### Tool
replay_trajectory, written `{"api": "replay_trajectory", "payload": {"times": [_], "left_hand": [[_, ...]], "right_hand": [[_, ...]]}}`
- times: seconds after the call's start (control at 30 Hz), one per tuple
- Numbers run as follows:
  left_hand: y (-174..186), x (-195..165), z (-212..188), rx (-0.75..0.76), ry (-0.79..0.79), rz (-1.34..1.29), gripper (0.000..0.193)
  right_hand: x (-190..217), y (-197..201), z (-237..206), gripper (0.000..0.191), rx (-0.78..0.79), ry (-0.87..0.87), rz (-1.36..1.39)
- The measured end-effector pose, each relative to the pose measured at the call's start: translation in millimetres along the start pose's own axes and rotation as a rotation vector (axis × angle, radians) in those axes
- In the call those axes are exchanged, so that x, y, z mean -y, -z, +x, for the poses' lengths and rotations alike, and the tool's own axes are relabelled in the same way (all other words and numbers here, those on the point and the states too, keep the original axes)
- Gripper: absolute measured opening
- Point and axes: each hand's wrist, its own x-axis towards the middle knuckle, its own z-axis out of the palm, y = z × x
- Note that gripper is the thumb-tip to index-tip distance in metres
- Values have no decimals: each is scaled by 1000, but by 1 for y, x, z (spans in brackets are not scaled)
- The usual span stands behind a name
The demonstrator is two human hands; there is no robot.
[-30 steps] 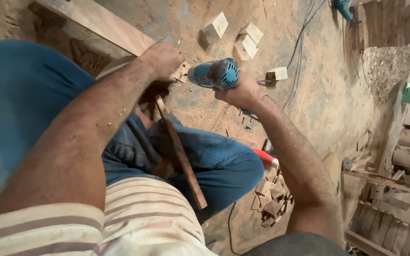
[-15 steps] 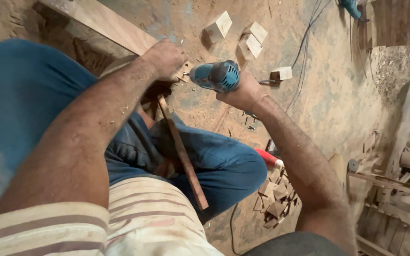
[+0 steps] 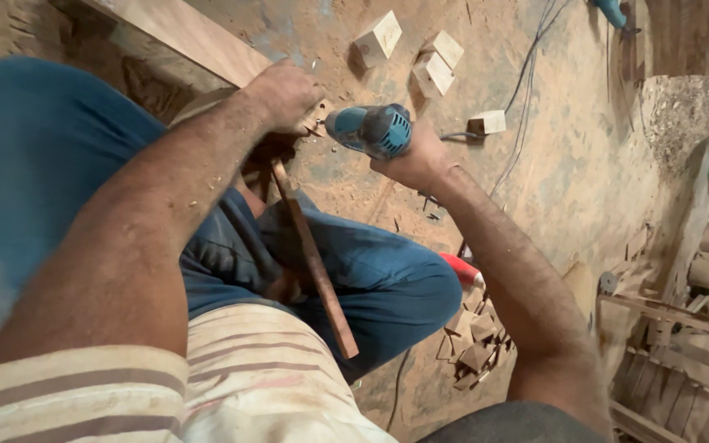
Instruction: The person sits on the floor of a woodworking shop and assembles small wooden blocks and rails. They drill holes in the blocks with a cordless drill, hammer pieces together, apply glue from a red bottle onto a block, and drive screws into a wooden rail.
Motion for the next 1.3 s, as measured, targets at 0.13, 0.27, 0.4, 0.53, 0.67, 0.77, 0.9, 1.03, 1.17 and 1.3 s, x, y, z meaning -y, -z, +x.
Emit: {"api": "replay_trajectory", "payload": {"times": [0.13,0.27,0.4,0.53,0.67,0.77,0.9,1.03,1.17,1.3], "left_hand": [[3,-1,-2,-1,-14,8,53],[2,0,-3,-69,-35,12,48],[2,-2,-3,-4,-26,36,49],[4,-3,-5,-30,-10,-8,38],[6,-4,-6,-64,-23,5,43],[7,-4,-5,-41,-21,17,52],[7,-5,-3,-13,-15,20,59],[5,-6,-2,31,1,27,51],[1,-4,-1,-42,-19,29,53],[-1,-3,1,3,15,11,39]], "right_hand": [[-5,-2,4,45,30,-43,-35],[-10,-5,8,45,32,-29,-49],[-14,-8,11,44,60,-114,-63],[-17,-10,10,44,65,-139,-73],[-14,-10,4,60,-28,147,120],[-9,-11,0,57,-34,69,133],[-9,-12,0,53,33,-246,170],[-16,-15,7,44,-9,-119,-29],[-17,-15,10,42,-27,-102,-46],[-10,-13,7,43,17,-288,6]]}}
